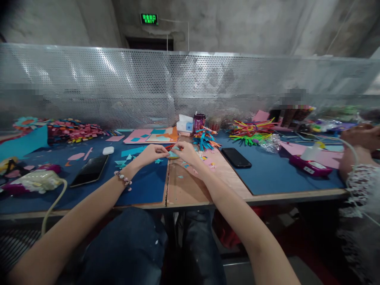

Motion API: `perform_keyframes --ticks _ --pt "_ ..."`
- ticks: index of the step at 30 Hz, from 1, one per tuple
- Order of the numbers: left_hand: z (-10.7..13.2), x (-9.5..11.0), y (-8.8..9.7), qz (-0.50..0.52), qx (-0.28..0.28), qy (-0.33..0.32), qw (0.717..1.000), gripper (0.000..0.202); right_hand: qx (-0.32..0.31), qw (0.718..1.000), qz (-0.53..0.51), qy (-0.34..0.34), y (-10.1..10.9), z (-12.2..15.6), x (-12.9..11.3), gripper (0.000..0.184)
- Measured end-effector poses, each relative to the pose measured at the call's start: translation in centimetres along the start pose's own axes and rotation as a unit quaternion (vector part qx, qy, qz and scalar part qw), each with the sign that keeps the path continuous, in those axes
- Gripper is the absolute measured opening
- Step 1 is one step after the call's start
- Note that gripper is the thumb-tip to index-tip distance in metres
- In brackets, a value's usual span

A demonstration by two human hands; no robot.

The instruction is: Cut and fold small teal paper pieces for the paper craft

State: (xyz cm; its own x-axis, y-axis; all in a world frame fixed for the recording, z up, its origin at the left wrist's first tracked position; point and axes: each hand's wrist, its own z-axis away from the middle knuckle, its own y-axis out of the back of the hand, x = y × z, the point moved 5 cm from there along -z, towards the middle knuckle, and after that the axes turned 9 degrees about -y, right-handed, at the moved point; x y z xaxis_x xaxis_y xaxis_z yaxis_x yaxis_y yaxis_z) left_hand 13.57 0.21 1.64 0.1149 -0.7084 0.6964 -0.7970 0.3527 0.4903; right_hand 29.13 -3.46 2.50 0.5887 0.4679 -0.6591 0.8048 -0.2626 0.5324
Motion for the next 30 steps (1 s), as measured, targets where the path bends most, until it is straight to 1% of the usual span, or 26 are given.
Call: perform_keyframes --ticks 2,6,8,11,14,16,17,21,26,30 --pt "0.0 0.2 0.0 -0.005 -0.003 0.003 1.000 0.021 -0.005 1.000 -0.025 -0.006 0.1 0.0 0.0 0.024" --pt "-0.1 0.2 0.3 -0.001 0.035 0.010 0.999 0.021 0.002 0.994 -0.098 -0.049 0.3 -0.1 0.2 0.026" --pt "-0.1 0.0 0.4 0.013 0.054 0.019 0.998 0.022 0.007 0.986 -0.150 -0.070 0.5 -0.1 0.3 0.029" --pt "0.0 -0.3 0.6 0.045 0.091 0.034 0.994 0.023 0.007 0.969 -0.216 -0.120 0.4 -0.1 0.6 0.034" --pt "0.1 -0.3 0.8 0.084 0.126 0.042 0.988 0.023 -0.030 0.951 -0.261 -0.161 -0.6 0.1 1.0 0.039" --pt "0.1 -0.1 0.7 0.108 0.135 0.037 0.984 0.023 -0.060 0.940 -0.291 -0.170 -1.5 0.2 1.2 0.036" --pt "0.1 0.0 0.6 0.116 0.136 0.035 0.983 0.022 -0.064 0.937 -0.299 -0.169 -1.9 0.2 1.3 0.034" --pt "0.1 0.3 0.5 0.120 0.139 0.038 0.982 0.021 -0.034 0.939 -0.300 -0.166 -2.4 0.1 1.7 0.029" --pt "0.1 0.2 0.3 0.130 0.130 0.037 0.982 0.021 0.011 0.941 -0.293 -0.168 -2.4 -0.1 2.3 0.032" --pt "0.0 0.0 0.2 0.132 0.126 0.040 0.982 0.019 0.036 0.943 -0.285 -0.169 -2.3 -0.1 2.2 0.032"
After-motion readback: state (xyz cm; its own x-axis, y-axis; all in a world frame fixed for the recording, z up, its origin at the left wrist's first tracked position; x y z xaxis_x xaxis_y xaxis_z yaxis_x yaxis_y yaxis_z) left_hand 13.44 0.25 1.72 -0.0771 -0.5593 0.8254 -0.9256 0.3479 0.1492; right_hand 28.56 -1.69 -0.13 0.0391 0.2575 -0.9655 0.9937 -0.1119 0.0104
